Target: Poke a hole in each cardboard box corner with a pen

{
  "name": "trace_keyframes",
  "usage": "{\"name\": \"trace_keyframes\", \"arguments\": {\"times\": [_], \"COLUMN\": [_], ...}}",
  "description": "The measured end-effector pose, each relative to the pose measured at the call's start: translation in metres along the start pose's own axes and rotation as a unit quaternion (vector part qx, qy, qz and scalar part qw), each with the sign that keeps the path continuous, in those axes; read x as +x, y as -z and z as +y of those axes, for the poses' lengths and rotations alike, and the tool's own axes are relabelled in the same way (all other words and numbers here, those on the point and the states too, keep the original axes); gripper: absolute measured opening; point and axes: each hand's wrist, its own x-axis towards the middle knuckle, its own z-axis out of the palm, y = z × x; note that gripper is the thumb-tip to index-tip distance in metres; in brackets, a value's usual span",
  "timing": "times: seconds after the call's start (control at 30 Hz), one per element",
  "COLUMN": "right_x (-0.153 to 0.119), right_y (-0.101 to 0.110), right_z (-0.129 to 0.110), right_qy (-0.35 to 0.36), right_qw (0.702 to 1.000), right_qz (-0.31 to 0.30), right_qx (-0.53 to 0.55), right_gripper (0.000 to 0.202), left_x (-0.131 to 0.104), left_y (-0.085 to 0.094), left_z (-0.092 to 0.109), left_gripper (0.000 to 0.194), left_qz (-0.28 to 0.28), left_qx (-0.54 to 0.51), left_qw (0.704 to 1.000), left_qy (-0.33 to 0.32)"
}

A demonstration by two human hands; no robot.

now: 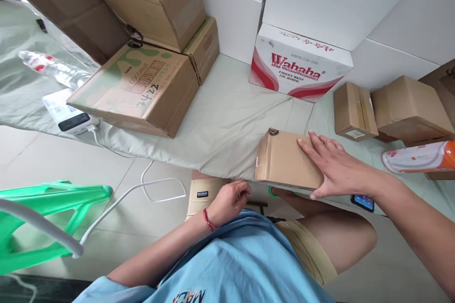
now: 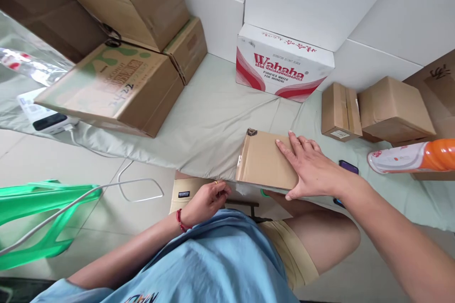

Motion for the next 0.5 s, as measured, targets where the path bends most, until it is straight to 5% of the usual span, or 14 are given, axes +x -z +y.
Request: {"name": "trace_keyframes", "arguments": {"times": [0.13, 0.23, 0.4, 0.5], "right_x": [0.005, -0.008, -0.065, -0.092], "right_y": [0.004, 0.013, 0.048, 0.073], "right_z": [-0.024, -0.018, 0.066, 0.132], "right_qy": [-0.036, -0.118, -0.305, -0.365], "right_qw": [0.999, 0.993, 0.952, 0.928], "right_qz": [0.015, 0.001, 0.003, 0.075], "right_qx": [-0.027, -0.025, -0.034, -0.031], "right_gripper": [0.136, 0.133, 0.139, 0.123], "left_x": [0.006, 0.007, 0.001, -0.003], "left_y": [0.002, 0.002, 0.007, 0.012], "left_z": [0.001, 0.003, -0.004, -0.007], "left_gripper": [0.024, 0.023, 0.022, 0.022], "left_qz": [0.003, 0.004, 0.014, 0.023], "left_qx": [-0.001, -0.003, -0.008, -0.006], "left_qw": [1.000, 1.000, 1.000, 1.000], "left_qy": [-0.006, -0.010, -0.002, 0.003]}}
